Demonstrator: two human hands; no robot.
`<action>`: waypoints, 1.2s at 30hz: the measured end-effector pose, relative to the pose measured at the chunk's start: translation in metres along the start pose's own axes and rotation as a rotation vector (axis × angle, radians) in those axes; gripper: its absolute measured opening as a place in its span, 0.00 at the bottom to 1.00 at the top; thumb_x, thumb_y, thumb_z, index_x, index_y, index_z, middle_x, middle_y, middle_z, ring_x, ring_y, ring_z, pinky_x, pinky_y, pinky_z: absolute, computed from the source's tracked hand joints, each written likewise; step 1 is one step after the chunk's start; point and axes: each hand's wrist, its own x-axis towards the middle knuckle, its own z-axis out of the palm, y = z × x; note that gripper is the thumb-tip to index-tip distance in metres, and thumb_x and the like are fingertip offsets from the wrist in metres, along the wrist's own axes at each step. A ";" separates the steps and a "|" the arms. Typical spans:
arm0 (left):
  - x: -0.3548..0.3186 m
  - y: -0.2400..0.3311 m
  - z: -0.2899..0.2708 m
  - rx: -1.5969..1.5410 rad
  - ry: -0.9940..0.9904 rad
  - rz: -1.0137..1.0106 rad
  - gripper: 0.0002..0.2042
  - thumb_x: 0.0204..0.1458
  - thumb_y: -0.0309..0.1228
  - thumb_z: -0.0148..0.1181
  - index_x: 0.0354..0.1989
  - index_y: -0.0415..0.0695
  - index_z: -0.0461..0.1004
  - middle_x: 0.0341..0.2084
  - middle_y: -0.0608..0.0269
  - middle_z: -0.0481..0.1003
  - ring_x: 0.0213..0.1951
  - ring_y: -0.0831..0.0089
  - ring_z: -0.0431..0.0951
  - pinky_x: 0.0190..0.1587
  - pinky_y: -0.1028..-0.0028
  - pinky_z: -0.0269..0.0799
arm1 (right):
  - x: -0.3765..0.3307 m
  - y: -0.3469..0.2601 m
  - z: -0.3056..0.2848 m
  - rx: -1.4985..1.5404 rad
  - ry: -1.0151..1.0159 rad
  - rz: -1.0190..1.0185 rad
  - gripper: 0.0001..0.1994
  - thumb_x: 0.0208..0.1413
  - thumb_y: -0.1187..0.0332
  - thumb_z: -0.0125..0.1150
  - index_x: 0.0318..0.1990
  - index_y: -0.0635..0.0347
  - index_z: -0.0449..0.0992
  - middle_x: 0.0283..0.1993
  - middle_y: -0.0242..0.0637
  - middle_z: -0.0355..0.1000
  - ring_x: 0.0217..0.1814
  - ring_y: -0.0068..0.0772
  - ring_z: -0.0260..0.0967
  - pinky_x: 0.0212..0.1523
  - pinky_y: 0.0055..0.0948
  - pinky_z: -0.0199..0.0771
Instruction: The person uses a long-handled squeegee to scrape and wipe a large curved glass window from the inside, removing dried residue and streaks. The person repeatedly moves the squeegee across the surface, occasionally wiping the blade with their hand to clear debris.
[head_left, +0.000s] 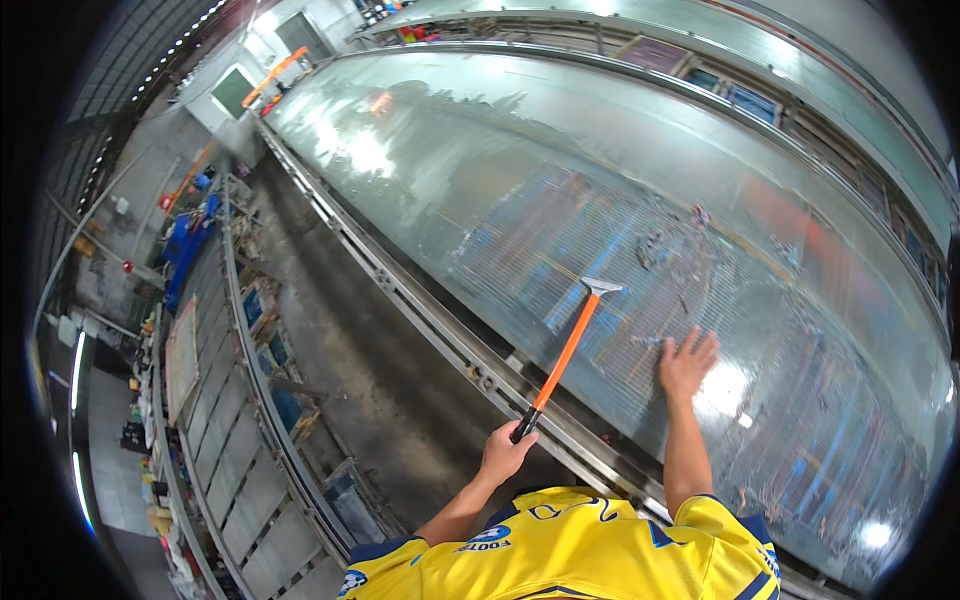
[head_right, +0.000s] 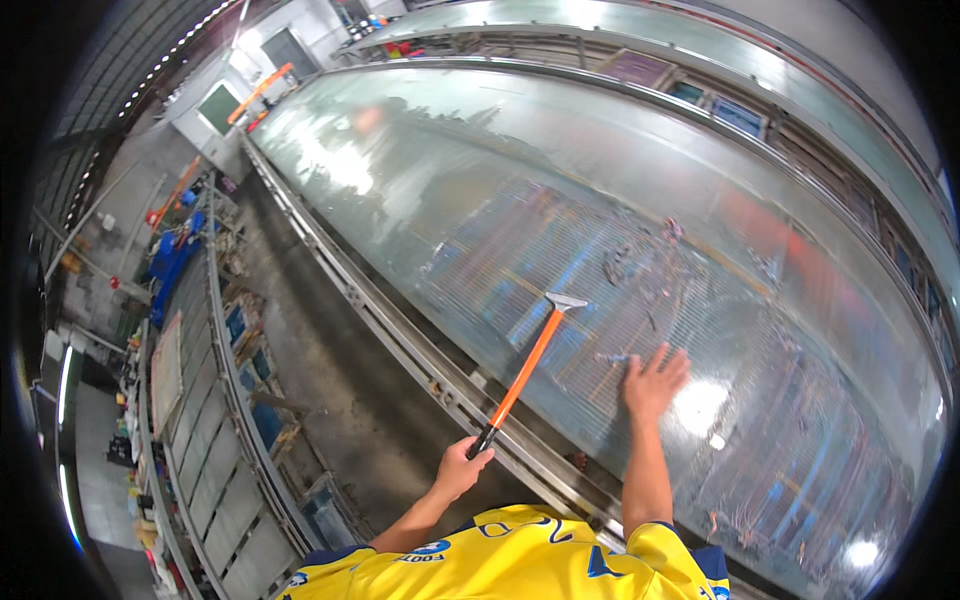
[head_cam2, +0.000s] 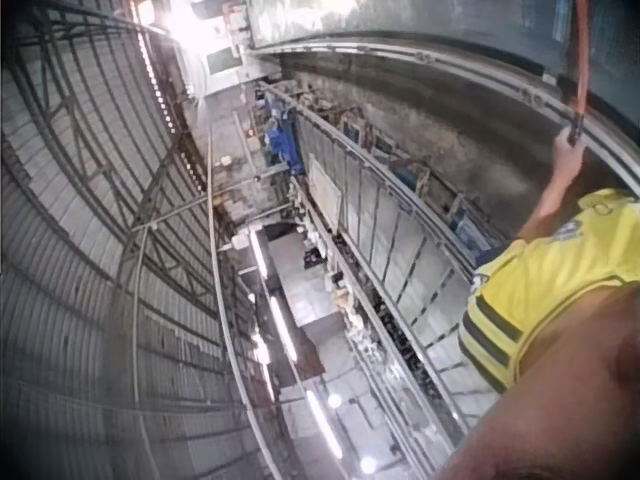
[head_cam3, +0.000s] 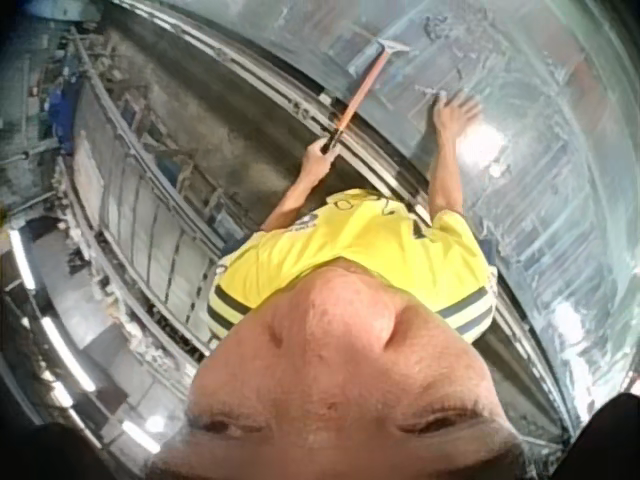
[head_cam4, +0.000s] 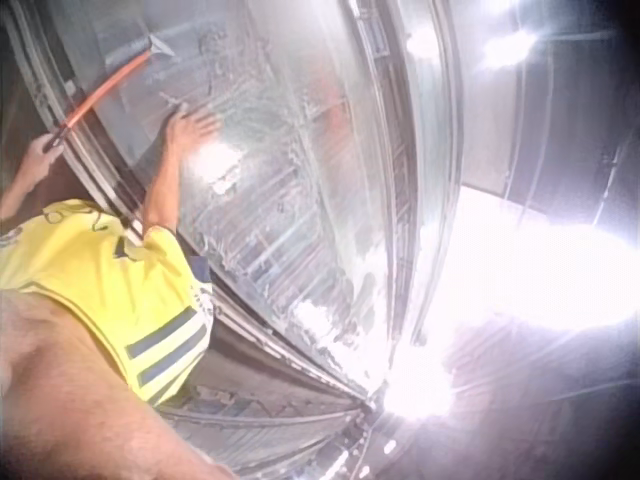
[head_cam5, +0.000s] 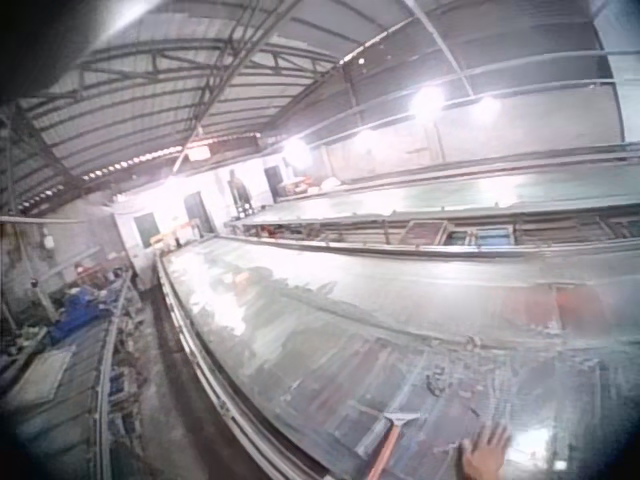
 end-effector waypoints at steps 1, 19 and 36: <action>0.011 0.012 -0.006 -0.020 -0.001 -0.037 0.13 0.57 0.39 0.67 0.37 0.39 0.78 0.20 0.64 0.75 0.23 0.75 0.74 0.28 0.68 0.69 | 0.001 -0.032 0.006 0.053 -0.064 -0.157 0.36 0.69 0.43 0.45 0.77 0.55 0.55 0.82 0.59 0.39 0.84 0.64 0.32 0.80 0.58 0.28; 0.098 0.056 -0.021 -0.234 -0.188 -0.322 0.09 0.65 0.36 0.60 0.42 0.44 0.71 0.20 0.71 0.68 0.15 0.80 0.68 0.15 0.76 0.63 | 0.140 0.076 0.010 -0.109 0.074 0.191 0.37 0.69 0.40 0.42 0.78 0.48 0.52 0.82 0.60 0.37 0.85 0.63 0.27 0.79 0.62 0.21; 0.094 0.160 0.028 0.494 -0.893 0.939 0.10 0.59 0.36 0.62 0.44 0.47 0.81 0.30 0.60 0.80 0.36 0.56 0.81 0.39 0.59 0.75 | -0.137 -0.044 -0.156 0.879 -0.781 0.253 0.15 0.61 0.61 0.65 0.50 0.58 0.75 0.33 0.38 0.75 0.40 0.28 0.75 0.44 0.31 0.77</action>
